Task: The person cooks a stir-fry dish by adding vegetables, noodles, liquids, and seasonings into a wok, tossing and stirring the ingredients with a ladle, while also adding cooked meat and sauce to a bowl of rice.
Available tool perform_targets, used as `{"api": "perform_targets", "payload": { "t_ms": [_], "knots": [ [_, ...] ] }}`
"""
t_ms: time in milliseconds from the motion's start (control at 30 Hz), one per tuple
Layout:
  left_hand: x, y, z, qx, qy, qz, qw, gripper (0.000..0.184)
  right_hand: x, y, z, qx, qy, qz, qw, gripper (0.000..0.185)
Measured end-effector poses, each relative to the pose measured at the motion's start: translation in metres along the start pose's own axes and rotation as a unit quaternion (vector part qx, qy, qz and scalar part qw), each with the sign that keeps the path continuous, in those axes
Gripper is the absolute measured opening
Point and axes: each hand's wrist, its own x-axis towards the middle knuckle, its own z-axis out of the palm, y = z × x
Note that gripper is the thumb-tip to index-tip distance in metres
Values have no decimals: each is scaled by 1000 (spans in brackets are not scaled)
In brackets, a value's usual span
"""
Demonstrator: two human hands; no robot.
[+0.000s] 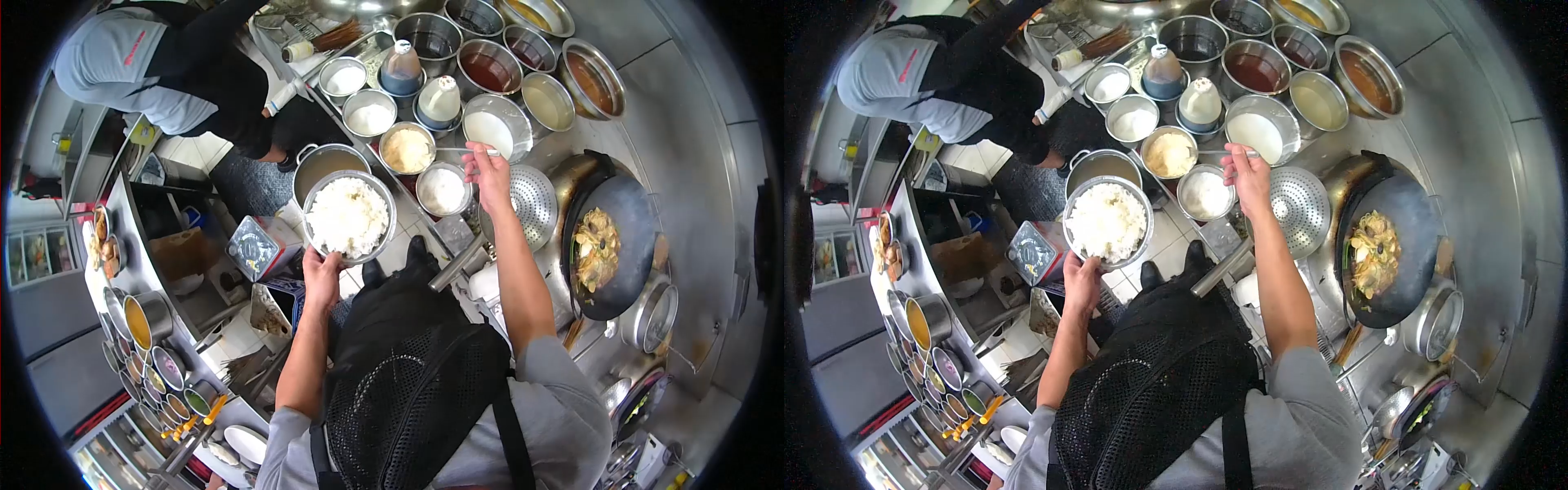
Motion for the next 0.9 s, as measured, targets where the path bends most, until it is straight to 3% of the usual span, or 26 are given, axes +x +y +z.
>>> {"api": "perform_targets", "payload": {
  "t_ms": [300,400,567,633,667,733,867,900],
  "knots": [
    [28,14,22,7,-16,7,1000,41,6,13,-17,84,12,40,996,34],
    [54,8,20,50,-32,-22,998,42,-12,-22,-3,131,-86,9,988,33],
    [64,15,29,-10,-77,-53,996,41,5,-11,9,-24,-21,-30,999,33],
    [58,10,27,-40,-109,-63,991,44,7,-6,28,-192,-57,-40,979,36],
    [53,7,25,-38,-112,-68,991,44,9,-3,35,-287,-84,-96,949,35],
    [37,5,13,-21,-81,-82,993,46,16,8,56,-334,-113,-235,906,34],
    [10,1,-11,0,-27,-95,995,50,28,27,71,-378,-139,-246,882,30],
    [9,0,-18,2,-35,-95,995,52,25,27,74,-346,-122,-172,914,30]
  ]
}}
